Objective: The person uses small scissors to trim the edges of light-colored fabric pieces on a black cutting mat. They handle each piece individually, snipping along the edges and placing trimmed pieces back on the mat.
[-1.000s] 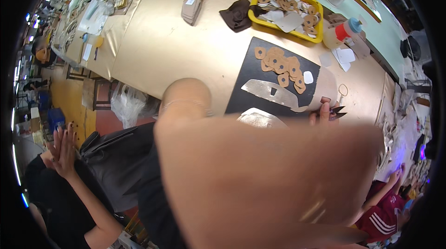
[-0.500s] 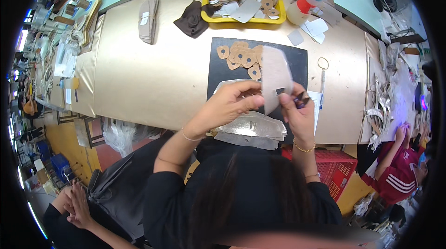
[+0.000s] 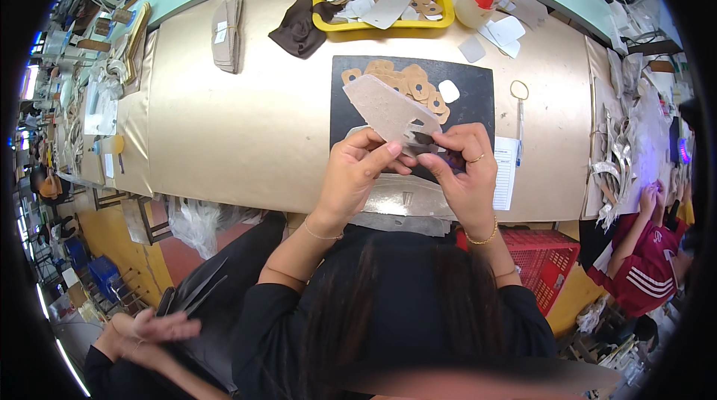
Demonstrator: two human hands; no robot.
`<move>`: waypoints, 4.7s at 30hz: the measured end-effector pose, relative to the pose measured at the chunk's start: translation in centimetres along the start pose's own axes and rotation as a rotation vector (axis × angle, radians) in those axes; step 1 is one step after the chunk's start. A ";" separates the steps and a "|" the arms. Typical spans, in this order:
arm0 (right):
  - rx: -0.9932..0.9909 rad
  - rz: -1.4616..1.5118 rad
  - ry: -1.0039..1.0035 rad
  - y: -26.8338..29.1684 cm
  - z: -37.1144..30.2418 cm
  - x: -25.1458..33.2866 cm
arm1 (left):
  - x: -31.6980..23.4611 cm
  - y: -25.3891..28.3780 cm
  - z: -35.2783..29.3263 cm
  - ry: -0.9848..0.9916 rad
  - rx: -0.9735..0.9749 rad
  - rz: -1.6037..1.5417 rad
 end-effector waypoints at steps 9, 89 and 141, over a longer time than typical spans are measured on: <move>-0.082 0.024 0.098 0.1 0.0 0.7 | 0.3 -0.3 -0.7 0.005 -0.006 -0.109; 0.193 -0.160 0.662 3.8 2.2 3.8 | -0.9 -2.0 -2.2 0.245 0.211 0.042; -0.251 -0.002 0.329 3.0 -0.2 2.7 | -0.6 -2.6 -2.5 -0.048 0.182 -0.216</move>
Point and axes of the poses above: each hand's wrist, its own z-axis towards the middle knuckle, its own y-axis out of the back of the hand, x = y × z, the point moved 5 cm from there along z, towards the middle knuckle, and after that the axes turned 8 degrees about -z, right-handed, at the moved point
